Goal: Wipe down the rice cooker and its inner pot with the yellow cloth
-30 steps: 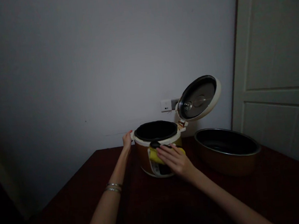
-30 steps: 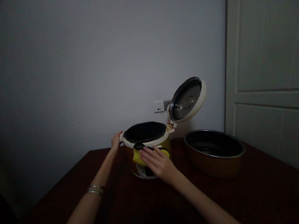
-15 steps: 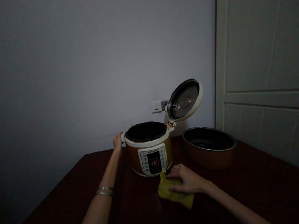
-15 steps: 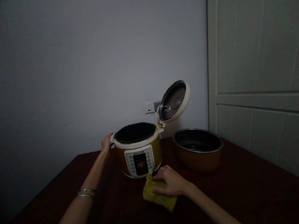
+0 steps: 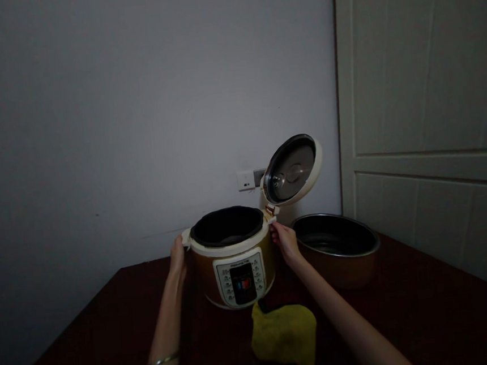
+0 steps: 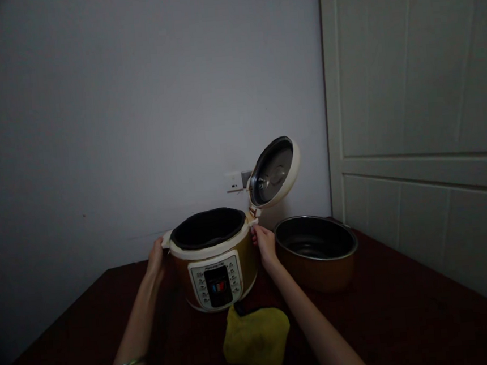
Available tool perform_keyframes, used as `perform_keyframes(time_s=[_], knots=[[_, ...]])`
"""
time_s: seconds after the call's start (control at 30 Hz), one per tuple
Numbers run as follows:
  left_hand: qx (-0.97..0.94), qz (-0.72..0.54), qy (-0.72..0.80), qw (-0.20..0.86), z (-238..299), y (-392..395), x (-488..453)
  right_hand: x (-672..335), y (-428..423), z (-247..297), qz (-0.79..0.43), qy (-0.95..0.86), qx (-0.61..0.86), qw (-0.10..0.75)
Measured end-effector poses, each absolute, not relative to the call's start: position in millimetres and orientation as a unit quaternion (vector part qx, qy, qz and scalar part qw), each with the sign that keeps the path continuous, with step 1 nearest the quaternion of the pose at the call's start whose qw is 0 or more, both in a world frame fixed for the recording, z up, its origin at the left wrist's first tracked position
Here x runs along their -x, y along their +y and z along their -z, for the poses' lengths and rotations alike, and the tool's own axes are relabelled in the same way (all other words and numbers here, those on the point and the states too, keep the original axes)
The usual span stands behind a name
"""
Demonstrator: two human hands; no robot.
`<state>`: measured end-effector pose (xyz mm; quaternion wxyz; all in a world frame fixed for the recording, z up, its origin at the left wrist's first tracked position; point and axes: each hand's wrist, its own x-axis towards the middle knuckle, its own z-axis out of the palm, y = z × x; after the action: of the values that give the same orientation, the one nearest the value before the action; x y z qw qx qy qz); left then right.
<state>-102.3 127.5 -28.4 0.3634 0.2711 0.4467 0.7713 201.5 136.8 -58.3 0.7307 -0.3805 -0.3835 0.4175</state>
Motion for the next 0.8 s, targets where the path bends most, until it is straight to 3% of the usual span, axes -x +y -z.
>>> perform_keyframes(time_s=[0.3,0.8], knots=[[-0.258,-0.789,0.355,0.429,23,118,87,-194,150,54,-0.4,-0.373,0.36,0.755],[-0.235,-0.81,0.325,0.428,16,107,77,-193,146,54,-0.376,-0.379,0.361,0.765]])
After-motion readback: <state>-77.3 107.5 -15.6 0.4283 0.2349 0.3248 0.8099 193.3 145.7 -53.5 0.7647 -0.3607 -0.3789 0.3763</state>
